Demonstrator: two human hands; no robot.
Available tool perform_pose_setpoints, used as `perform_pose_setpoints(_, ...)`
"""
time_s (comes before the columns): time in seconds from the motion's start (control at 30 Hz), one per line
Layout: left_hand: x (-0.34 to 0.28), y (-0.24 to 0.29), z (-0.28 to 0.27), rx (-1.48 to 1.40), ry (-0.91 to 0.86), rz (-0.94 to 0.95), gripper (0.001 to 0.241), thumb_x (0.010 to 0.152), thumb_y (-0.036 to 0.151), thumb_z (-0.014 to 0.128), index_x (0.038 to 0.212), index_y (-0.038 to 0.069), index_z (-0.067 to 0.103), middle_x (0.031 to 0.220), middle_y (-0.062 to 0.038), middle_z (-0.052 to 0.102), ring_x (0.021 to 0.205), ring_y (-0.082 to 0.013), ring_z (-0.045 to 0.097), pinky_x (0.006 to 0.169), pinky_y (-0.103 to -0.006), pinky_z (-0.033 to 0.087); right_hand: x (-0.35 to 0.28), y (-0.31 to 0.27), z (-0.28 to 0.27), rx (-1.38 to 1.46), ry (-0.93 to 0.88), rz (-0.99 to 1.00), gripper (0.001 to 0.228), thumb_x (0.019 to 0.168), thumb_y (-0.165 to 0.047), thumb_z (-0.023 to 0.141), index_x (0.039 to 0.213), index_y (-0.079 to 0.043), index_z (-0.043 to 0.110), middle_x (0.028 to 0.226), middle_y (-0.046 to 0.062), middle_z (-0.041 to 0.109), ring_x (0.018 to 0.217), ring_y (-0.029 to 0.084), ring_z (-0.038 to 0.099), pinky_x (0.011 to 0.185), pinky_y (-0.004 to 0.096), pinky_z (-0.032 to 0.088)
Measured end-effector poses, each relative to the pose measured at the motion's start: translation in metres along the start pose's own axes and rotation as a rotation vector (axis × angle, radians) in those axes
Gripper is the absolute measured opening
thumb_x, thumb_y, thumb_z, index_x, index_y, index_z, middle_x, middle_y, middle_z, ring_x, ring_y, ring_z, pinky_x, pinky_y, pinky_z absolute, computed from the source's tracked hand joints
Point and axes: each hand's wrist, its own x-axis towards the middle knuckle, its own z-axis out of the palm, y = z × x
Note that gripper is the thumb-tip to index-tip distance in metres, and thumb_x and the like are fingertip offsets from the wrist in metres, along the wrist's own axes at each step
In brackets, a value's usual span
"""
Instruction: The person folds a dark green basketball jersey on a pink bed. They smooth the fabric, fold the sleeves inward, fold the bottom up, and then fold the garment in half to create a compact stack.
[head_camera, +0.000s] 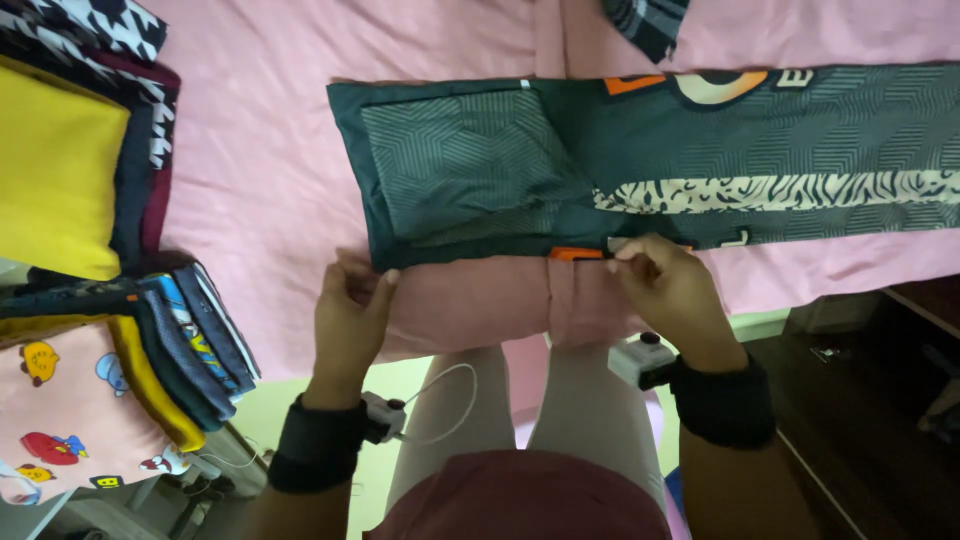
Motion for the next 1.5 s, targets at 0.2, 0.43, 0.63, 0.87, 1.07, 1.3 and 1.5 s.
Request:
perform_pose_setpoints(0.2,-0.004,-0.019,0.024,-0.403,-0.026,-0.175,0.024,0.097,0.018,0.072,0.108,0.002,0.058,0.086,-0.008,0.069,0.077,-0.0133,0.065,0.067,-0.0262,0.053,-0.014,0.072,0.019,0.265,0.111,0.397,0.032,0.104,-0.031,0.063,0.1,-0.001,0.074,0.071,0.001,0.064,0.059,0.008,0.055,0.054,0.027,0.045)
perform_pose_setpoints(0.43,-0.002,-0.02,0.016,-0.771,-0.082,-0.334,0.013,0.105,0.013,0.058,0.103,0.0,0.058,0.091,-0.01,0.074,0.081,-0.0157,0.072,0.077,-0.0289,0.061,-0.003,0.06,0.026,0.796,0.199,0.552,0.025,0.1,-0.03,0.064,0.094,-0.006,0.067,0.077,0.007,0.071,0.06,0.013,0.062,0.053,0.027,0.047)
perform_pose_setpoints(0.63,0.002,-0.026,0.005,-0.774,-0.108,-0.284,0.011,0.107,0.012,0.057,0.107,0.002,0.06,0.092,-0.007,0.071,0.083,-0.0146,0.071,0.079,-0.0286,0.059,-0.004,0.055,0.021,0.812,0.223,0.531,0.021,0.099,-0.023,0.068,0.092,-0.004,0.069,0.078,0.006,0.07,0.063,0.012,0.061,0.057,0.027,0.048)
perform_pose_setpoints(0.87,0.007,-0.029,0.014,-0.572,-0.046,-0.233,0.011,0.102,0.009,0.061,0.105,0.001,0.056,0.088,-0.007,0.067,0.076,-0.0136,0.069,0.069,-0.0276,0.058,0.0,0.048,0.02,0.633,0.194,0.514,0.028,0.097,-0.027,0.068,0.087,-0.002,0.071,0.077,0.006,0.072,0.064,0.012,0.063,0.058,0.025,0.049)
perform_pose_setpoints(1.07,-0.012,0.013,-0.004,-0.205,0.157,0.078,0.028,0.097,0.003,0.071,0.111,0.001,0.047,0.081,-0.002,0.052,0.07,-0.0091,0.05,0.06,-0.0256,0.043,-0.02,0.086,0.014,0.641,0.185,0.431,0.03,0.099,-0.029,0.071,0.087,-0.002,0.067,0.076,0.003,0.069,0.064,0.01,0.061,0.058,0.025,0.049)
perform_pose_setpoints(1.3,-0.025,0.081,0.037,-0.124,0.002,0.465,0.017,0.099,0.001,0.067,0.106,0.003,0.051,0.088,-0.01,0.053,0.076,-0.0173,0.053,0.068,-0.031,0.045,-0.037,0.09,-0.017,0.425,0.288,0.296,0.027,0.101,-0.026,0.07,0.099,0.001,0.07,0.077,0.002,0.066,0.068,0.006,0.058,0.061,0.024,0.048)
perform_pose_setpoints(1.5,-0.04,0.16,0.108,-0.058,-0.169,0.864,0.03,0.087,-0.003,0.072,0.114,0.002,0.062,0.112,-0.017,0.062,0.103,-0.0378,0.059,0.092,-0.0463,0.051,-0.039,0.136,-0.065,0.31,0.416,0.292,0.026,0.105,-0.026,0.068,0.104,0.0,0.07,0.082,0.0,0.066,0.07,0.006,0.057,0.063,0.022,0.049)
